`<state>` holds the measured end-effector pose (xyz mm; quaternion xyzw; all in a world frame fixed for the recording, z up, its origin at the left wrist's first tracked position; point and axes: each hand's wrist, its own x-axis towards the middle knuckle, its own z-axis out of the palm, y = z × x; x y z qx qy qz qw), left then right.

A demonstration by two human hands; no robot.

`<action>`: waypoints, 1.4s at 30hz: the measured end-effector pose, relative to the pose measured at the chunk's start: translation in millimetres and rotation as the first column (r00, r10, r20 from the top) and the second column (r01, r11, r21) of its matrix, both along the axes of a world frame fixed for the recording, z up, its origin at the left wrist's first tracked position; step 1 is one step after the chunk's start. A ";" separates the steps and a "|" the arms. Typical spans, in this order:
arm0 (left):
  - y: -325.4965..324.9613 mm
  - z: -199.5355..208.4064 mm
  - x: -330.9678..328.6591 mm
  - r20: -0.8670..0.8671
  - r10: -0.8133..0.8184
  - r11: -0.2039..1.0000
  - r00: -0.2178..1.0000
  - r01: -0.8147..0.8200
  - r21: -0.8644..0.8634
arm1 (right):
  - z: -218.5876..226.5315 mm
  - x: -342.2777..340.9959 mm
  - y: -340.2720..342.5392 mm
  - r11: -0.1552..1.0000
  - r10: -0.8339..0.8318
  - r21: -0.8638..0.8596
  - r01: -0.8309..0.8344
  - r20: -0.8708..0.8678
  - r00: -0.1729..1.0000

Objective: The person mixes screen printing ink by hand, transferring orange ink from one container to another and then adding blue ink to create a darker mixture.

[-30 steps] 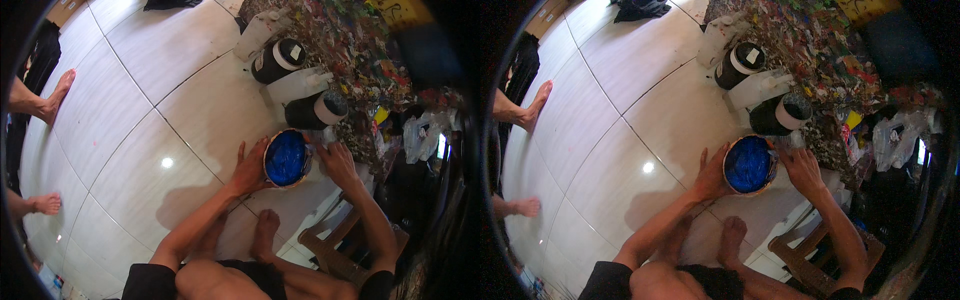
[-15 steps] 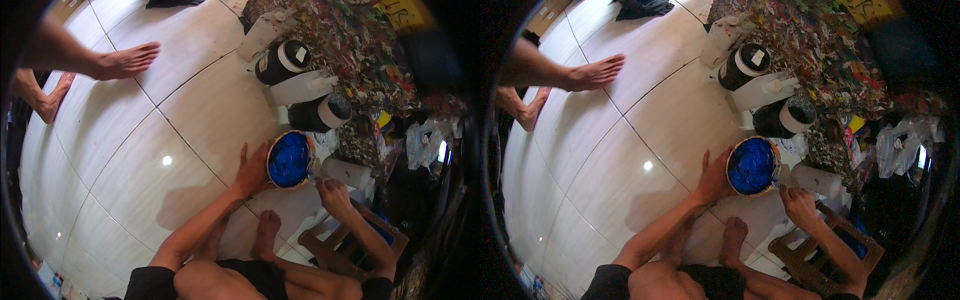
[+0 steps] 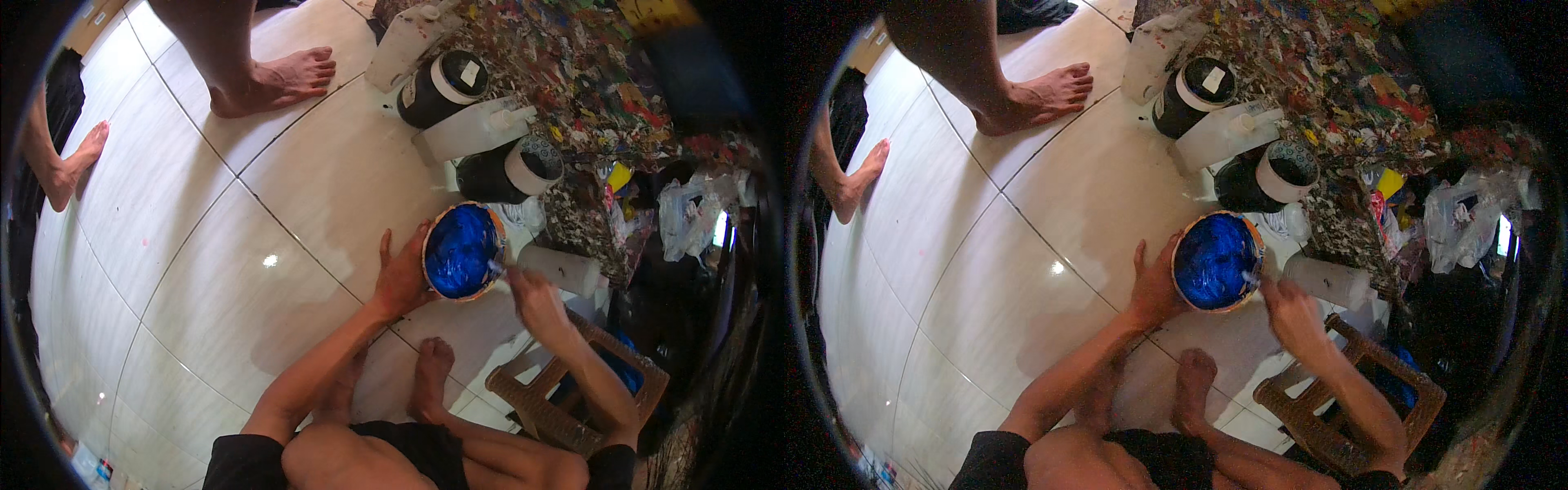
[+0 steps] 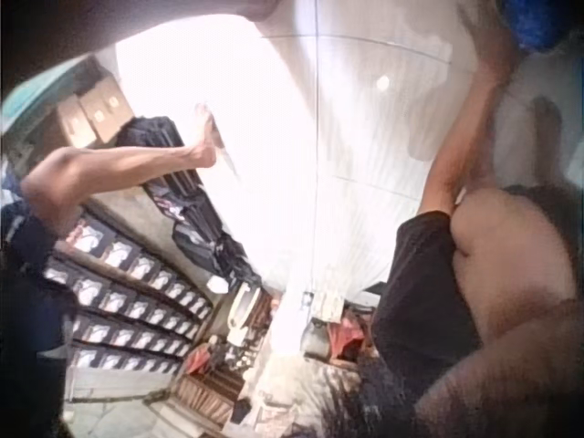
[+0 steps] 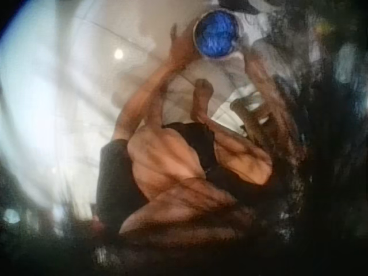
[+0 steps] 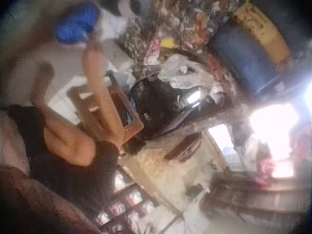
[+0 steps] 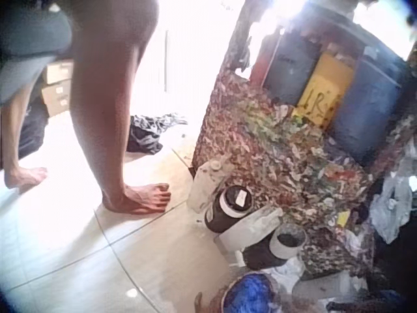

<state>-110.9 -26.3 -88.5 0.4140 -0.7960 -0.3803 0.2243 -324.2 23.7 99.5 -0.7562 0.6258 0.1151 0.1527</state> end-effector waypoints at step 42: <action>-32.0 -14.8 32.3 0.015 -0.228 0.956 0.974 0.227 -0.184 | -41.2 -7.4 -35.0 0.966 -0.191 0.213 0.144 0.215 0.958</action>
